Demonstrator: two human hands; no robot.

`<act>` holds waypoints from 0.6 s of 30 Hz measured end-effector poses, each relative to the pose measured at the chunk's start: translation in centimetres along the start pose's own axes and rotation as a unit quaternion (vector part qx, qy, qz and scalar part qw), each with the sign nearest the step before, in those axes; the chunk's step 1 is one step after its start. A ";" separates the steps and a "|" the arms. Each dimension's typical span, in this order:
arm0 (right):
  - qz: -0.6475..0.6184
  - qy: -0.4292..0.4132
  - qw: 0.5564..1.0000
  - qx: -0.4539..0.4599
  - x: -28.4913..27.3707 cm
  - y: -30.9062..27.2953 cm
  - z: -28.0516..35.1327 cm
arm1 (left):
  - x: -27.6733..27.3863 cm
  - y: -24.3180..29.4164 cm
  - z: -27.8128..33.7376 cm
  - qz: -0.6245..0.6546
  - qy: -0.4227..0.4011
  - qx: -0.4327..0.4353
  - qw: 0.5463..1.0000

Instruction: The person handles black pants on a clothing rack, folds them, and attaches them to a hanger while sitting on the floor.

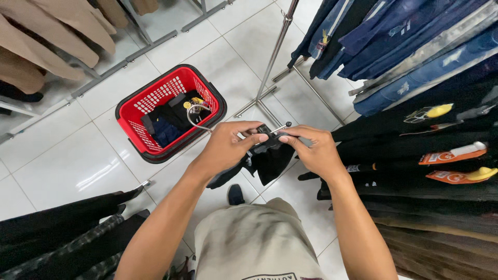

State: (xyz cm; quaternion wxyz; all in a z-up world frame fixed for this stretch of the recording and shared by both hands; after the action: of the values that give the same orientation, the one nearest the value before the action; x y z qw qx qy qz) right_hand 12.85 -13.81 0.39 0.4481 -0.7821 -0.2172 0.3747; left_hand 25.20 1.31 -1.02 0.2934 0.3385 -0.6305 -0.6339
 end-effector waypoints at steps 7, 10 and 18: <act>0.032 0.047 0.998 0.030 1.1 0.0 0.0 | -0.8 0.2 -0.7 -0.085 -0.034 -0.015 0.996; 0.020 0.087 0.992 0.091 1.5 0.5 0.0 | -0.7 2.0 -0.6 -0.082 -0.053 -0.018 0.995; -0.041 0.066 0.984 0.159 3.3 1.3 0.4 | -1.0 1.9 -1.9 -0.084 -0.048 -0.008 0.995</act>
State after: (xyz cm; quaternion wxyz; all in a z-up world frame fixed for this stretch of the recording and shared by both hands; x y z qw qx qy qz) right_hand 14.55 -12.02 -2.16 0.5950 -0.7145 -0.1561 0.3332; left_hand 27.23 0.93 0.96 0.2108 0.3570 -0.6080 -0.6770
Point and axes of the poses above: each hand's wrist, its own z-axis away from the middle knuckle, its own x-axis out of the palm, y = z × x, the point moved 1 cm from there along -z, towards the middle knuckle, and after that the axes turned 12 degrees about y, right-handed, at the moved point
